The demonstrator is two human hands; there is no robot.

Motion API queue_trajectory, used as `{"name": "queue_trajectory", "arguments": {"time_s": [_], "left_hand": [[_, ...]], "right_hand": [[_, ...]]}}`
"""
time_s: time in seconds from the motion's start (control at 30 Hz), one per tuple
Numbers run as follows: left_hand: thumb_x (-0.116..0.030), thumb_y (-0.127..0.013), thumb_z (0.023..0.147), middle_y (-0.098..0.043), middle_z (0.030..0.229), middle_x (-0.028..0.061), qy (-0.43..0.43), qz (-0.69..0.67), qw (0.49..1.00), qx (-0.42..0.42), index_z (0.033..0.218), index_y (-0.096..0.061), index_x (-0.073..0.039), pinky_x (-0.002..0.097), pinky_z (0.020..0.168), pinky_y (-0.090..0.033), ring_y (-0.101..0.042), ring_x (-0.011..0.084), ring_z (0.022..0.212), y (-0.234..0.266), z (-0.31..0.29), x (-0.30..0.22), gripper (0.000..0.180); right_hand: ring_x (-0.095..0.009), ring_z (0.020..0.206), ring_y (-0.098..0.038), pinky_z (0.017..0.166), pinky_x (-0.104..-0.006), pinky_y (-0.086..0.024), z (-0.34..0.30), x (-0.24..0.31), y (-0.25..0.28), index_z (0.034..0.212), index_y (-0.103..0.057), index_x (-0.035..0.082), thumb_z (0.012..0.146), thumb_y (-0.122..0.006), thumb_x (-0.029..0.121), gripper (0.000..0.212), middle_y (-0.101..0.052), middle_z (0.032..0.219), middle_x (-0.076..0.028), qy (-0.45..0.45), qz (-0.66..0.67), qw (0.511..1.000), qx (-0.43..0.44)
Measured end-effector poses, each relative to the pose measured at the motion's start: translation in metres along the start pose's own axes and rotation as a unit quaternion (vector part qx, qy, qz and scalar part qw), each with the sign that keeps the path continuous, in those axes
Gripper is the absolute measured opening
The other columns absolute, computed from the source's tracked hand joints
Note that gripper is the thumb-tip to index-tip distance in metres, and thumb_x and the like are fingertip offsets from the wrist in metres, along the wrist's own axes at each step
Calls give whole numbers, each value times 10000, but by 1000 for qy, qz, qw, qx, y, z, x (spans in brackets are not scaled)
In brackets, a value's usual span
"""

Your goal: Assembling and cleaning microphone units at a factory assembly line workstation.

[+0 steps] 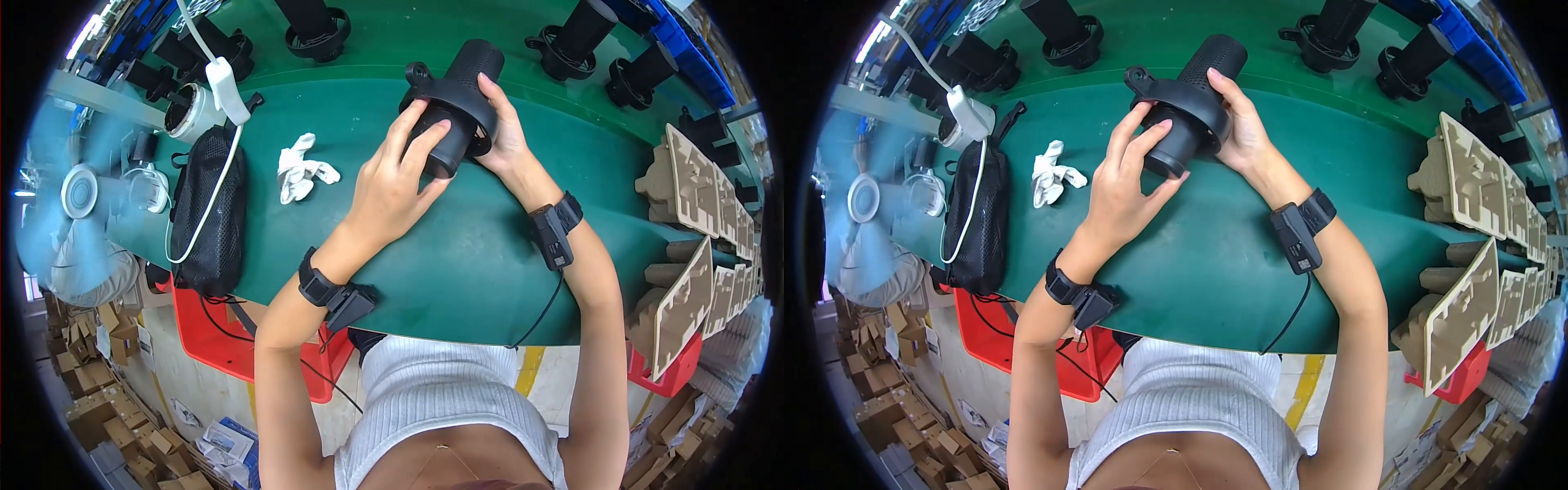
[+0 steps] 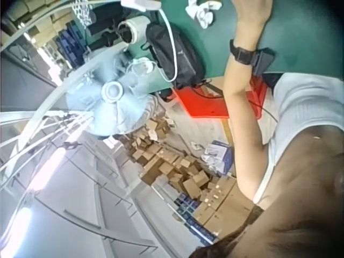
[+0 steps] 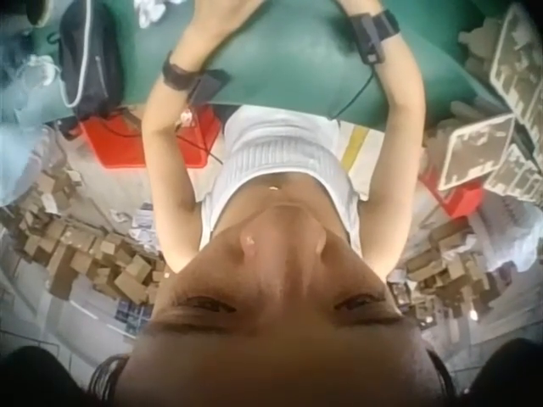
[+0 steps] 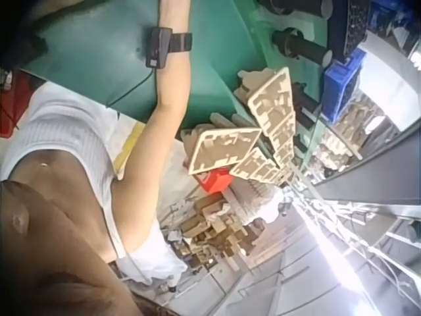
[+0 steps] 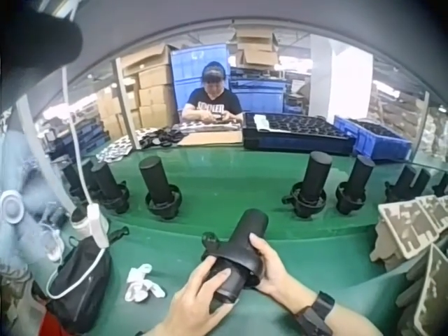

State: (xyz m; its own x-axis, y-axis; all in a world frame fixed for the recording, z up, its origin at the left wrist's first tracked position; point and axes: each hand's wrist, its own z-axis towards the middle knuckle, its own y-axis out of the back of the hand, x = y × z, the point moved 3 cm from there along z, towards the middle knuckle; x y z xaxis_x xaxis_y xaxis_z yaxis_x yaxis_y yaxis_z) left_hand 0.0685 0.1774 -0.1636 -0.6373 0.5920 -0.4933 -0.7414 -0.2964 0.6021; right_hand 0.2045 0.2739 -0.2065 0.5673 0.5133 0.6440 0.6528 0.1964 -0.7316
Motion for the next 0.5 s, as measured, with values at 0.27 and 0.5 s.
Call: {"name": "queue_trajectory", "arguments": {"time_s": [0.27, 0.5], "left_hand": [[-133, -785, 637, -448, 1284, 189, -18, -13, 999, -38, 1210, -493, -62, 340, 712, -548, -594, 344, 1002, 3, 1, -3, 647], [-152, -821, 629, -509, 1242, 218, 55, -132, 985, -96, 1224, -471, 11, 298, 661, -570, -618, 299, 995, 7, 0, -2, 709]], "right_hand": [[-261, 1032, -575, 924, -413, -468, 0, 0, -4, 1188, -481, 4, 866, -489, 507, 597, -566, 1122, -178, 9, -6, 1000, 18], [-273, 1129, -528, 998, -416, -404, 2, -1, 1, 1271, -435, -2, 890, -475, 468, 607, -525, 1231, -184, 12, 15, 998, 57]]}}
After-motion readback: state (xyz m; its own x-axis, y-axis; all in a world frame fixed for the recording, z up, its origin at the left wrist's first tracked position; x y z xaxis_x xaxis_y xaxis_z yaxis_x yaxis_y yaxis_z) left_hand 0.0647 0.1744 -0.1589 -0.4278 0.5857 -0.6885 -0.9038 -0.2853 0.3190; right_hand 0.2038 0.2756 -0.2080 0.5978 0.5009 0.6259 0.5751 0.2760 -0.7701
